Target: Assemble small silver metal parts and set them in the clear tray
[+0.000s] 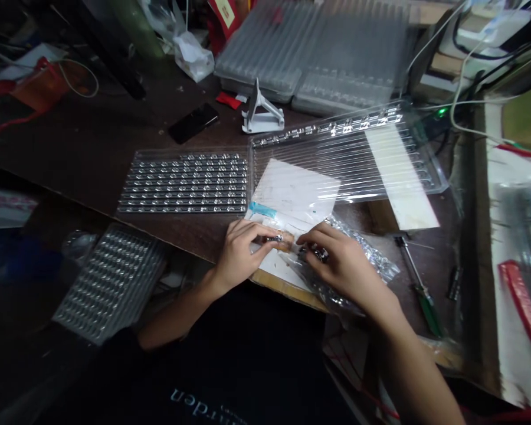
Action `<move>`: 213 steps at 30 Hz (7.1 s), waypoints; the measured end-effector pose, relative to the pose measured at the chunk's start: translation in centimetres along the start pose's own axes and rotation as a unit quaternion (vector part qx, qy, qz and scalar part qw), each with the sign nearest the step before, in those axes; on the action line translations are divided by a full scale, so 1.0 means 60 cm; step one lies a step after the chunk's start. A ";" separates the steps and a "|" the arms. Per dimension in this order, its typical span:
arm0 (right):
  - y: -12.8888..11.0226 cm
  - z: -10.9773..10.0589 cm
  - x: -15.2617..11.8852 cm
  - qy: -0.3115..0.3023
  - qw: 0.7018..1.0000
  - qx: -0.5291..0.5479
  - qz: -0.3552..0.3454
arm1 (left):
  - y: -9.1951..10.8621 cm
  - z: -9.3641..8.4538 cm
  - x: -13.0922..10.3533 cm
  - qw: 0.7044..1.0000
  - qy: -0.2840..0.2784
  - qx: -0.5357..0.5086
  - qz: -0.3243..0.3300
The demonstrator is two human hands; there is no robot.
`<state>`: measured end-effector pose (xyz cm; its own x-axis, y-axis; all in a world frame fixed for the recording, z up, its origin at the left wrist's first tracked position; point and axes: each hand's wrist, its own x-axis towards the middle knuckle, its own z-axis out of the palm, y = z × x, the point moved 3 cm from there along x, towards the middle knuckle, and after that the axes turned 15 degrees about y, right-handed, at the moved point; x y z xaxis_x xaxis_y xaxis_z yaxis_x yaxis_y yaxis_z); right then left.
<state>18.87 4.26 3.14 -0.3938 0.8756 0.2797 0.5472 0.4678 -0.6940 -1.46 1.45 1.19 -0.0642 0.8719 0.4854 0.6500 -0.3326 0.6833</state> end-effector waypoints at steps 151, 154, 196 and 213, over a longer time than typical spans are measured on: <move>0.020 0.025 0.004 0.020 0.991 -0.105 0.074 | 0.014 0.025 0.014 0.999 0.001 -0.034 0.018; 0.003 0.049 0.008 -0.012 0.998 -0.060 0.023 | 0.006 0.002 0.015 0.999 0.043 -0.027 0.011; 0.008 -0.016 -0.008 -0.120 0.980 -0.156 0.023 | -0.103 0.027 0.338 0.940 -0.129 0.295 0.116; 0.018 -0.006 -0.007 -0.128 0.980 -0.151 0.016 | 0.044 0.226 0.345 0.978 -0.080 0.053 0.183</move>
<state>19.88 4.44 2.49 -0.5232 0.8502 0.0589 0.7409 0.4879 -0.4615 9.20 23.50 5.69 0.3012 0.7494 0.5897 0.6832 -0.6009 0.4148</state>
